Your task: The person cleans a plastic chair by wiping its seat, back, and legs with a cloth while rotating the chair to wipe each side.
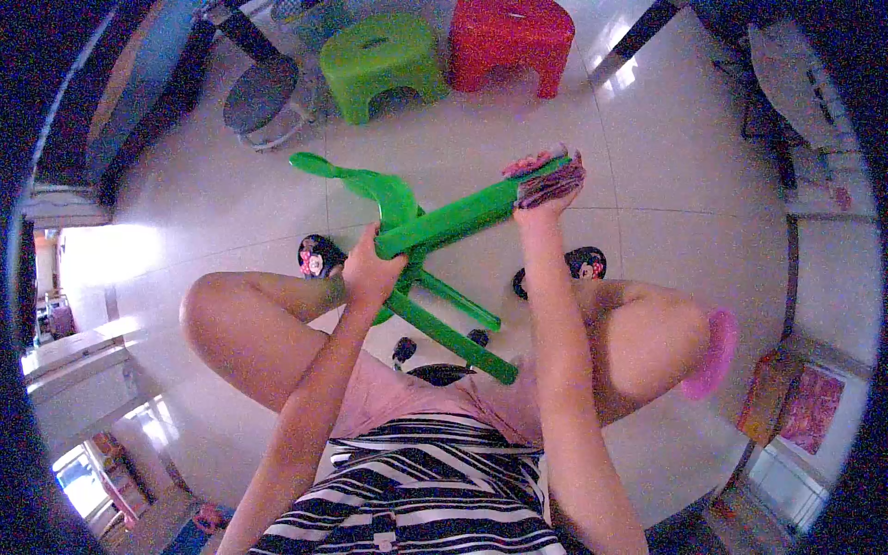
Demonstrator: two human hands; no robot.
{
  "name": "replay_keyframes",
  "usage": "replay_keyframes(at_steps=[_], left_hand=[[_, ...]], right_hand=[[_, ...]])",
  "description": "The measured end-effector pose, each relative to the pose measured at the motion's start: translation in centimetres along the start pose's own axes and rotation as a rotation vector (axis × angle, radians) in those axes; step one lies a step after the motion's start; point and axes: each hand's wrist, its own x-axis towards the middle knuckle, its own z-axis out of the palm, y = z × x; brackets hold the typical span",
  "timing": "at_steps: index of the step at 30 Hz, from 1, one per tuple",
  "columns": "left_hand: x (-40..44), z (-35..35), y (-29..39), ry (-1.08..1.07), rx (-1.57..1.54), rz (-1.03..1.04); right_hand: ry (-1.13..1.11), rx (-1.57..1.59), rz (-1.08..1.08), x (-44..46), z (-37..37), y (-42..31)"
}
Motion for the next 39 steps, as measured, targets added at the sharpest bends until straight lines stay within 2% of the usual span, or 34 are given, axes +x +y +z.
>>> replay_keyframes(at_steps=[6, 12, 15, 24, 30, 33, 36, 39], left_hand=[[0.1, 0.3, 0.2, -0.008, 0.008, -0.014], [0.1, 0.2, 0.7, -0.020, 0.017, -0.031], [0.3, 0.2, 1.1, -0.051, 0.038, -0.054], [0.4, -0.1, 1.8, -0.058, 0.053, -0.076], [0.3, 0.2, 1.4, -0.022, 0.048, -0.043], [0.3, 0.2, 1.3, -0.009, 0.026, -0.034], [0.3, -0.1, 1.7, -0.002, 0.006, -0.040], [0.4, 0.3, 1.5, -0.011, 0.003, -0.044]], right_hand=[[0.002, 0.008, -0.076, -1.0, 0.3, 1.3], [-0.092, 0.022, -0.081, -0.9, -0.5, 2.4], [-0.058, 0.064, -0.035, -1.6, -0.2, 3.5], [-0.168, 0.115, 0.020, -3.6, -0.3, 8.8], [-0.040, 0.105, 0.002, -5.0, 1.4, 9.8], [-0.068, 0.143, 0.099, -6.0, 1.3, 11.9], [-0.255, 0.308, 0.150, -5.6, -0.6, 14.9], [-0.235, 0.331, 0.170, -5.4, -1.1, 15.1]])
